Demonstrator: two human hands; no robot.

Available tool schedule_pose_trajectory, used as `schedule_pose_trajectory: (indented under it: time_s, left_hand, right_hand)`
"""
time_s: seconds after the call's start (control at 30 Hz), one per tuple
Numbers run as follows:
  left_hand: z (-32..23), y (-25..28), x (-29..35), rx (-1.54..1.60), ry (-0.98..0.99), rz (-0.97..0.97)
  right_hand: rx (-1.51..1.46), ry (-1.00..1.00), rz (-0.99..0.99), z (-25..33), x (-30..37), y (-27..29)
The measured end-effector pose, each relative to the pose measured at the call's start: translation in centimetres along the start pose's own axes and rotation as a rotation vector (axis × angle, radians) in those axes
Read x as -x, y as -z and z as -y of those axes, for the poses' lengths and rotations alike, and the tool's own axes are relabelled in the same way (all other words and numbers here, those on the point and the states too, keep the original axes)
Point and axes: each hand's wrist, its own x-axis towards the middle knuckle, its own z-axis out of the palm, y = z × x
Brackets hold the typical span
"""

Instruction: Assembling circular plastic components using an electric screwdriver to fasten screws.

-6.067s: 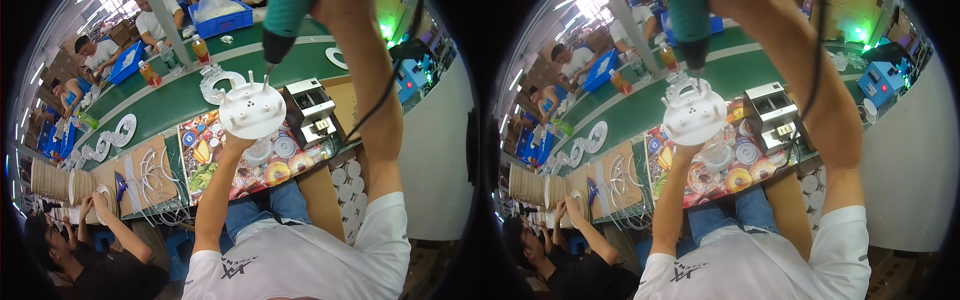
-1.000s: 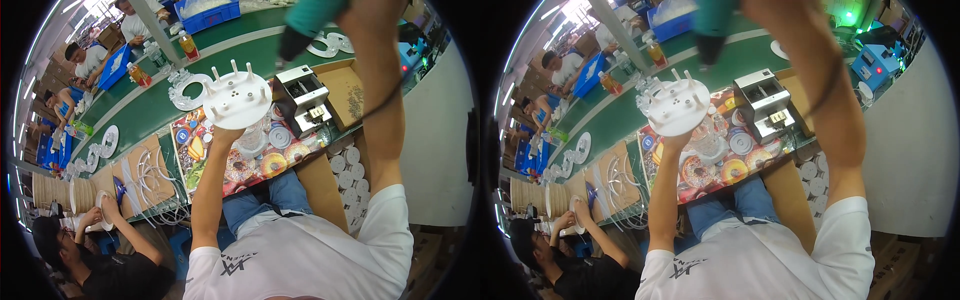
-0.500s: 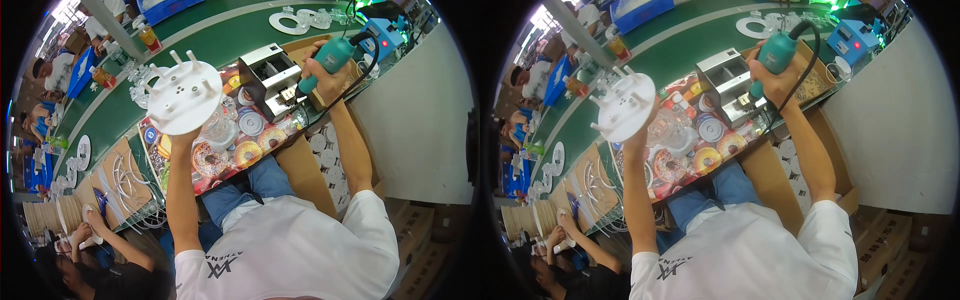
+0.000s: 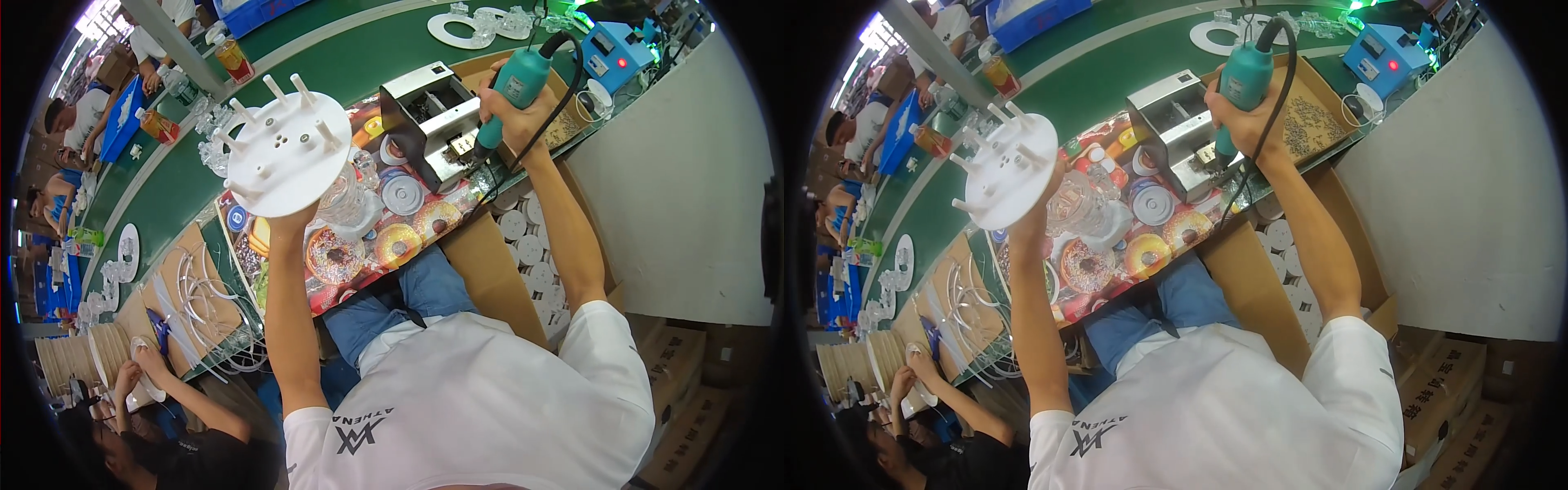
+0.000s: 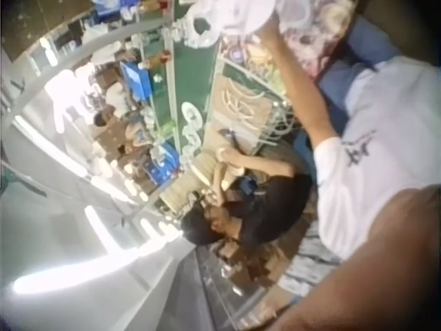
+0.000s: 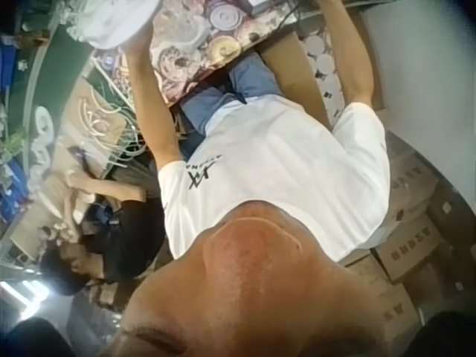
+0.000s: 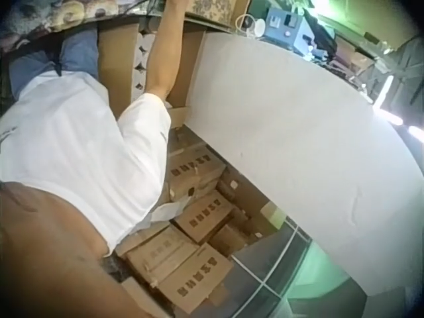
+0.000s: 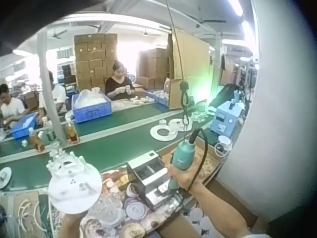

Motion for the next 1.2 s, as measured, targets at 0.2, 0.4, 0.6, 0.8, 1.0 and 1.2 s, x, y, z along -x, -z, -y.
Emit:
schedule_pose_trajectory:
  time_s: [0.2,0.4,0.6,0.8,1.0,1.2]
  left_hand:
    - [2.1,1.1,0.0,-0.183,-0.188,0.223]
    - [5.4,0.5,0.9,-0.131,-0.285,0.159]
    - [3.5,0.8,1.3,0.001,-0.224,0.128]
    - [3.4,-0.3,0.1,-0.269,-0.422,0.139]
    - [1.4,-0.6,0.3,-0.032,-0.322,0.019]
    - [1.6,-0.4,0.0,-0.265,-0.375,0.145]
  right_hand:
    - [-0.125,0.058,0.037,5.7,-2.4,-0.9]
    - [-0.398,-0.035,0.010,16.0,-5.8,-7.5]
    - [-0.541,0.019,0.288,15.5,-15.8,-14.1]
    - [-0.608,0.083,0.532,20.3,-13.3,-17.1]
    - [-0.446,0.037,0.403,19.8,-12.1,-19.3]
    - [-0.469,0.024,0.421,19.4,-11.8,-19.4]
